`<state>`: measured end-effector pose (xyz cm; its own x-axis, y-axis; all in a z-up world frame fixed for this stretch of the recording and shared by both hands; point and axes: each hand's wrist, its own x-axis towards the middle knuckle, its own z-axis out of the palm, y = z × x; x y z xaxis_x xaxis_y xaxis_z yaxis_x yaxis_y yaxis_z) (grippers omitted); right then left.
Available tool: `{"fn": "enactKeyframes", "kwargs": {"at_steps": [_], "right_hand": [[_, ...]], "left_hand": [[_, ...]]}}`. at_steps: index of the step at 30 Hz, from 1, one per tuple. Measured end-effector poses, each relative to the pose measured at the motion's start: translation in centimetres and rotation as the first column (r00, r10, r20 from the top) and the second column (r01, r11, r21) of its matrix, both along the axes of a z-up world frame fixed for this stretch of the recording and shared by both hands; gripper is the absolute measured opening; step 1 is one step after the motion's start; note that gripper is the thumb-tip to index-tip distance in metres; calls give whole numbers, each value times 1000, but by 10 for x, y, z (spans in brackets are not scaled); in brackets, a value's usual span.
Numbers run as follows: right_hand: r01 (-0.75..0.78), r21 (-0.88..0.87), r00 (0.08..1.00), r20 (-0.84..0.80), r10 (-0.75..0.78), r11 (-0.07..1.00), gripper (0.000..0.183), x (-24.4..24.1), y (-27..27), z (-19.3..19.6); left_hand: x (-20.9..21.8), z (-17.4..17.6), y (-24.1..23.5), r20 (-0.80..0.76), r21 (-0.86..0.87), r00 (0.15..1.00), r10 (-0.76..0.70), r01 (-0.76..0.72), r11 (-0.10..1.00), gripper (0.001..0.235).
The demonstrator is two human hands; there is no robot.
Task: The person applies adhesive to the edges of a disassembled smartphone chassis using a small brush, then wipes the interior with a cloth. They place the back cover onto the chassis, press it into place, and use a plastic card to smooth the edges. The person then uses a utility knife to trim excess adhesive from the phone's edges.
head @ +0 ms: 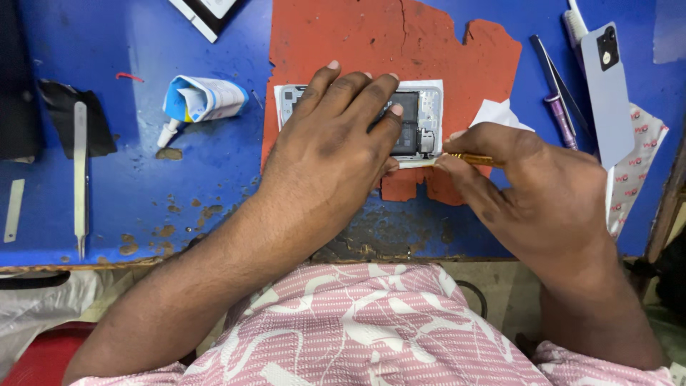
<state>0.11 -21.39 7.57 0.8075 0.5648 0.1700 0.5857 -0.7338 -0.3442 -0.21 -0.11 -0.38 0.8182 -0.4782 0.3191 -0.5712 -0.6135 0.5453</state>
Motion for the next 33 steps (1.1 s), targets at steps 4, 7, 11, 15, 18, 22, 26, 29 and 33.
{"fn": "enactKeyframes", "kwargs": {"at_steps": [4, 7, 11, 15, 18, 22, 26, 29, 33], "right_hand": [[113, 254, 978, -198, -63, 961, 34, -4, -2, 5], [290, 582, 930, -359, -79, 760, 30, -10, -5, 2], [300, 526, 930, -347, -122, 796, 25, -22, -9, -7], [268, 529, 947, -297, -121, 805, 21, -19, -16, -23], [419, 619, 906, -336, -258, 664, 28, -18, -30, -37], [517, 594, 855, -324, -405, 617, 30, -17, -57, -56], [492, 502, 869, -228, -439, 711, 25, -31, -78, -68], [406, 219, 910, -11, -414, 887, 21, -41, -81, -66], [319, -67, 937, 172, -304, 945, 17, -38, -62, -50]], "left_hand": [[3, 11, 4, -5, 23, 1000, -8, 8, 1000, 51], [-1, 22, 18, -74, -100, 997, 14, -21, 995, 66], [-25, 25, 54, -193, -240, 981, 29, -76, 968, 66], [-44, 15, 71, -161, -267, 977, 137, -177, 947, 49], [-49, 10, 91, -60, -204, 934, 353, -357, 911, 41], [-42, 5, 112, 21, -111, 902, 432, -427, 897, 49], [-27, 0, 115, -58, -32, 914, 401, -404, 914, 43], [-24, 1, 116, -37, -36, 910, 412, -413, 910, 42], [-27, 12, 117, -117, -215, 913, 390, -407, 888, 35]]}}
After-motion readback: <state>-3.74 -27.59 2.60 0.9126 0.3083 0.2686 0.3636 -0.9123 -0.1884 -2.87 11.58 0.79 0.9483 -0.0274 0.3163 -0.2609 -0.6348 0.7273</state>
